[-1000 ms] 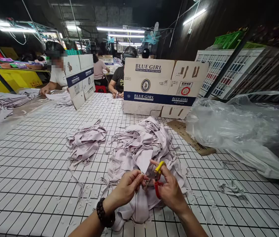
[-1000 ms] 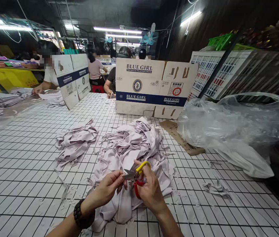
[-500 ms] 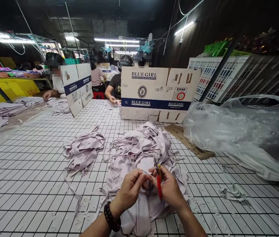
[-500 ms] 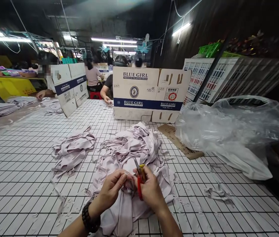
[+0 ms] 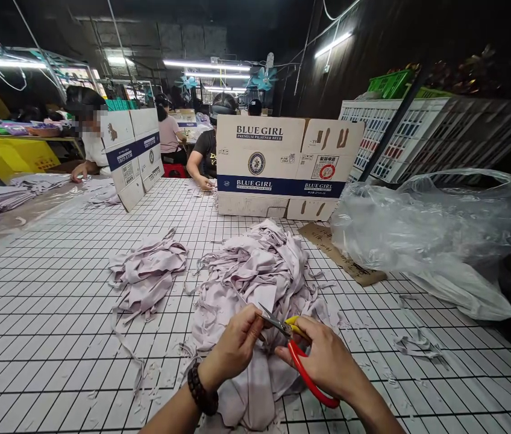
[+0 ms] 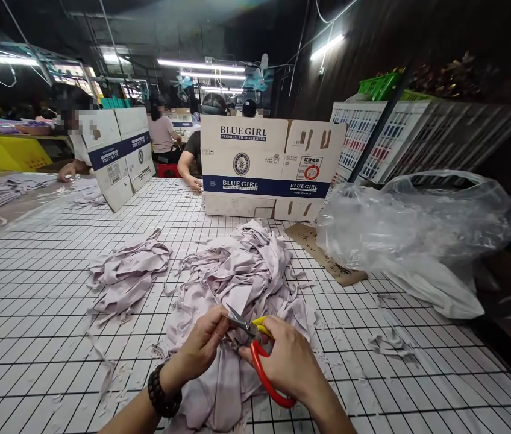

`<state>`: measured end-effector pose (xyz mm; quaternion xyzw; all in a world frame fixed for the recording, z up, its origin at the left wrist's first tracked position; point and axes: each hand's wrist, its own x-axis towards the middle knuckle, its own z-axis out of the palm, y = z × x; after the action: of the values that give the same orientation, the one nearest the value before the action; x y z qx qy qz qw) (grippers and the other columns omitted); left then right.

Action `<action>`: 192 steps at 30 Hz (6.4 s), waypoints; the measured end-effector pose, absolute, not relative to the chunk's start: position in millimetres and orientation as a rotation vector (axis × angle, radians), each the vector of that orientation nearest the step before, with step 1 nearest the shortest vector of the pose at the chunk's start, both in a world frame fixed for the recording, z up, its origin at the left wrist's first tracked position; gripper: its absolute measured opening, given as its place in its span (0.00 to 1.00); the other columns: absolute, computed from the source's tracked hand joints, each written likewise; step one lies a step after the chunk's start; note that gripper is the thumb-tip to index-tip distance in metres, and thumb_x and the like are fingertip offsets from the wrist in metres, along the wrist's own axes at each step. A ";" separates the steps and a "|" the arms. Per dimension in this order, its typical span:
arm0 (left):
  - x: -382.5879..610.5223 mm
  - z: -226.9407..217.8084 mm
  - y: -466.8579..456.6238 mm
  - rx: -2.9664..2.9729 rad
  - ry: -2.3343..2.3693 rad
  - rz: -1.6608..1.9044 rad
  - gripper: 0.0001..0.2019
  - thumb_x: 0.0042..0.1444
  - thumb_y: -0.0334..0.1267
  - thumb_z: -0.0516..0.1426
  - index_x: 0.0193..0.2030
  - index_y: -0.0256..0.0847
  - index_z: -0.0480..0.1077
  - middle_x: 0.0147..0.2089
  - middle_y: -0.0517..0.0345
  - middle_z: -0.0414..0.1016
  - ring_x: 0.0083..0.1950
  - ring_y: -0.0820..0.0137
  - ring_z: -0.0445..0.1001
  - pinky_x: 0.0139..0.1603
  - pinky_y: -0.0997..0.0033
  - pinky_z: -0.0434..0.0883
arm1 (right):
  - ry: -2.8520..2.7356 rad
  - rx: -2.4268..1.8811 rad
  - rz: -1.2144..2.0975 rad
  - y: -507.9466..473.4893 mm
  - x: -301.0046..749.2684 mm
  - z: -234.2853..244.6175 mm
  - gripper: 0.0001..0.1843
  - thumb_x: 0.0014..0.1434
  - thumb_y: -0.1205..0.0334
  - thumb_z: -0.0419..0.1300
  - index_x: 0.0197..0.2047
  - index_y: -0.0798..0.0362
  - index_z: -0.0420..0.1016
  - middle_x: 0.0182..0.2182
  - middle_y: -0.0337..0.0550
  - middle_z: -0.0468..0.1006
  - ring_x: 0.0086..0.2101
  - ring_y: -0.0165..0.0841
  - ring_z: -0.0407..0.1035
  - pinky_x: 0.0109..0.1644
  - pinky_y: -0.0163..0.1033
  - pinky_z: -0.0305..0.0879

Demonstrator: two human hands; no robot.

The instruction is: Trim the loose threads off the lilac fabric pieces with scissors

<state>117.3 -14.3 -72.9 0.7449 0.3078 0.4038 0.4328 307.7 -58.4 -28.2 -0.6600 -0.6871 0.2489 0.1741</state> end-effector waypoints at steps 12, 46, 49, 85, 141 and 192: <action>114.2 -74.7 -11.9 1.858 0.740 1.006 0.14 0.69 0.39 0.45 0.35 0.38 0.66 0.34 0.57 0.66 0.36 0.70 0.65 0.38 0.72 0.63 | -2.006 -1.850 0.654 -54.1 305.6 -34.1 0.10 0.51 0.53 0.63 0.32 0.48 0.70 0.30 0.37 0.74 0.31 0.34 0.67 0.34 0.37 0.60; 111.0 -69.0 -13.9 1.650 0.786 0.975 0.19 0.67 0.49 0.47 0.34 0.38 0.69 0.32 0.58 0.63 0.34 0.69 0.64 0.38 0.70 0.63 | -1.834 -1.723 0.635 -40.1 326.7 -52.9 0.14 0.53 0.54 0.61 0.24 0.49 0.60 0.19 0.31 0.63 0.22 0.29 0.59 0.25 0.32 0.56; 108.1 -69.5 -13.4 1.640 0.795 0.995 0.20 0.66 0.50 0.47 0.34 0.37 0.69 0.32 0.57 0.64 0.35 0.68 0.64 0.39 0.69 0.63 | -1.665 -1.730 0.656 -24.7 338.5 -51.8 0.10 0.52 0.55 0.61 0.33 0.50 0.66 0.24 0.34 0.69 0.25 0.31 0.63 0.29 0.34 0.61; -8.7 -92.4 -52.4 1.549 1.194 1.129 0.19 0.62 0.48 0.51 0.24 0.40 0.67 0.25 0.58 0.66 0.27 0.70 0.64 0.29 0.72 0.65 | -1.958 -1.518 0.815 -34.2 299.2 -70.1 0.13 0.56 0.67 0.52 0.45 0.52 0.68 0.35 0.41 0.73 0.34 0.34 0.68 0.40 0.36 0.65; 71.7 -66.1 -65.2 0.785 0.561 1.183 0.18 0.57 0.45 0.60 0.22 0.34 0.76 0.24 0.53 0.72 0.32 0.68 0.70 0.39 0.70 0.64 | -1.366 -1.426 1.135 -66.6 268.5 -67.2 0.23 0.43 0.51 0.70 0.40 0.51 0.72 0.32 0.39 0.77 0.23 0.29 0.66 0.25 0.33 0.63; 109.5 -25.1 -44.7 1.719 0.709 0.971 0.14 0.63 0.43 0.54 0.34 0.40 0.78 0.52 0.43 0.74 0.53 0.57 0.71 0.54 0.61 0.66 | -1.215 -1.317 1.140 -79.6 291.3 -62.3 0.12 0.52 0.58 0.66 0.30 0.51 0.66 0.25 0.34 0.70 0.26 0.28 0.63 0.30 0.32 0.62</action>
<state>109.5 -44.7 -25.1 0.7102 0.2930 0.4014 0.4986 291.3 -79.6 -62.3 -0.5414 -0.4998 0.4686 0.4873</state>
